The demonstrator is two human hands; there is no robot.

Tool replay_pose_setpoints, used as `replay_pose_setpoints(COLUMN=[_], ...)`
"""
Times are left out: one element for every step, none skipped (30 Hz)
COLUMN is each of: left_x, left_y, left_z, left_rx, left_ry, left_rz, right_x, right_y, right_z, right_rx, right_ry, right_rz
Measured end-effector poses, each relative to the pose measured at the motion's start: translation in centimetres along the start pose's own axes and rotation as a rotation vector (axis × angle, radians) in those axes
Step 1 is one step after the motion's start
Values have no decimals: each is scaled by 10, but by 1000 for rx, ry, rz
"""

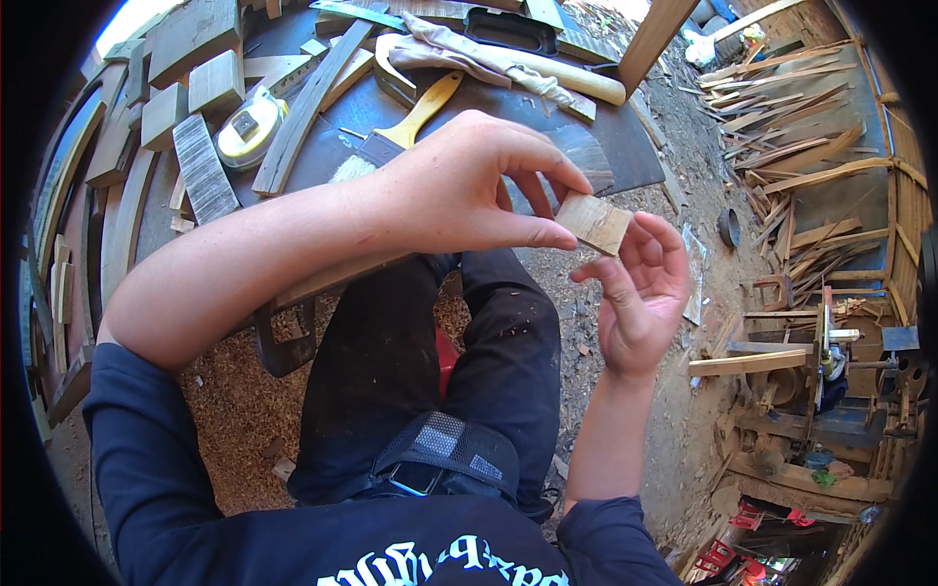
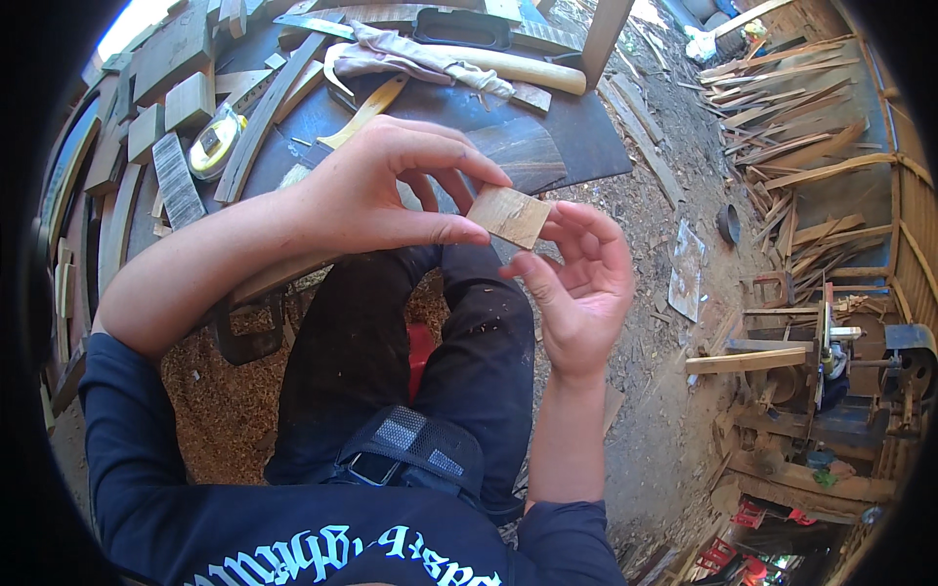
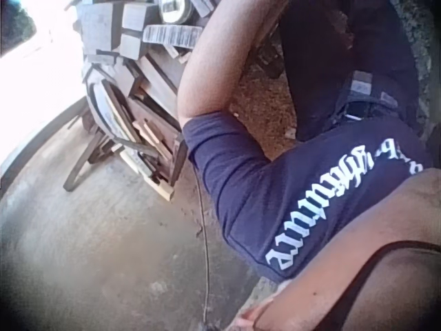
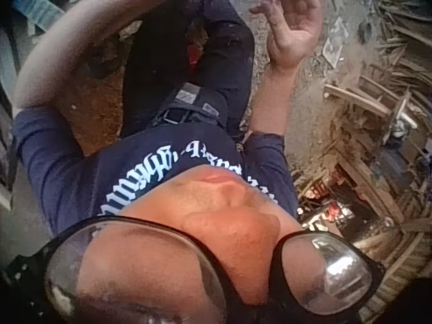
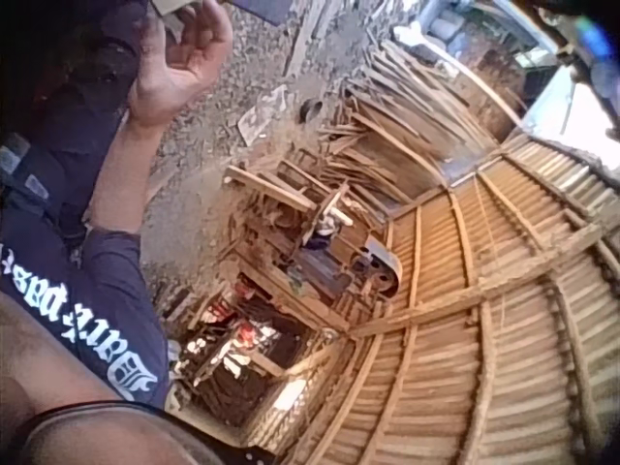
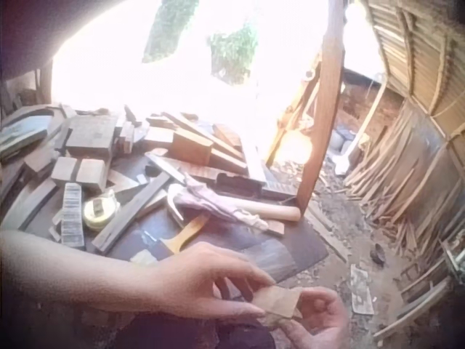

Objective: The person sands wooden blocks with sandpaper, fits blocks together to assemble a wooden figure, and marks a wooden piece with a pen.

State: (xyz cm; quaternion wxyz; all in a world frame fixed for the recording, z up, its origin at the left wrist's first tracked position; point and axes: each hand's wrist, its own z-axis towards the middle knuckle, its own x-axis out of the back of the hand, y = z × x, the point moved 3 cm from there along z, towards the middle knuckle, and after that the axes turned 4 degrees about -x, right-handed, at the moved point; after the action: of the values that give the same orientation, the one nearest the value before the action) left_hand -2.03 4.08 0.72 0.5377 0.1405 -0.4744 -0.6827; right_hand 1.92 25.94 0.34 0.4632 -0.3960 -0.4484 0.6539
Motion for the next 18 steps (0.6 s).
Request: replay_pose_setpoints(left_x=[-1, 1, 3, 4, 3, 1, 1, -4, -6, -9, -11, -12, -11, -10, -9, -8, -8, -7], left_y=[0, 2, 4, 5, 1, -1, -1, -1, -5, -11, -11, -14, -13, -14, -15, -14, -15, -15], left_z=[0, -1, -2, -3, -3, -2, -3, -3, -5, -11, -12, -14, -15, -17, -18, -18, -17, -17], left_rx=[29, 26, 40, 54, 52, -64, -174, -54, -55, -97, -149, -115, -114, -90, -65, -63, -48, -34], left_ry=[-11, -10, -23, -33, -30, -9, 12, -54, -53, -79, -103, -189, -188, -198, -206, -202, -224, -245], left_rz=[-39, -39, -19, 0, -1, 191, 386, 447, 445, 612, 773, 825, 826, 821, 816, 814, 805, 795], right_x=[-5, -9, -10, -10, -10, -9, -6, 3, 9, 11, 15, 21, 20, 13, 15, 12, 8, 12], right_y=[2, 10, 13, 15, 15, 12, 10, 5, 4, 8, 13, 20, 24, 23, 28, 27, 26, 29], right_z=[0, 2, 3, 4, 6, 10, 16, 24, 31, 40, 49, 57, 65, 69, 75, 81, 83, 85], right_rx=[39, 68, 71, 85, 100, 85, 84, 60, 35, 19, 21, -28, -81, -98, -98, 116, 338, 288], right_ry=[15, -5, -5, 11, 28, 77, 72, 132, 191, 228, 232, 266, 295, 330, 327, 302, 269, 291], right_rz=[67, 58, 57, 11, -34, -72, -69, -219, -369, -419, -424, -573, -718, -837, -837, -1043, -1240, -1104])
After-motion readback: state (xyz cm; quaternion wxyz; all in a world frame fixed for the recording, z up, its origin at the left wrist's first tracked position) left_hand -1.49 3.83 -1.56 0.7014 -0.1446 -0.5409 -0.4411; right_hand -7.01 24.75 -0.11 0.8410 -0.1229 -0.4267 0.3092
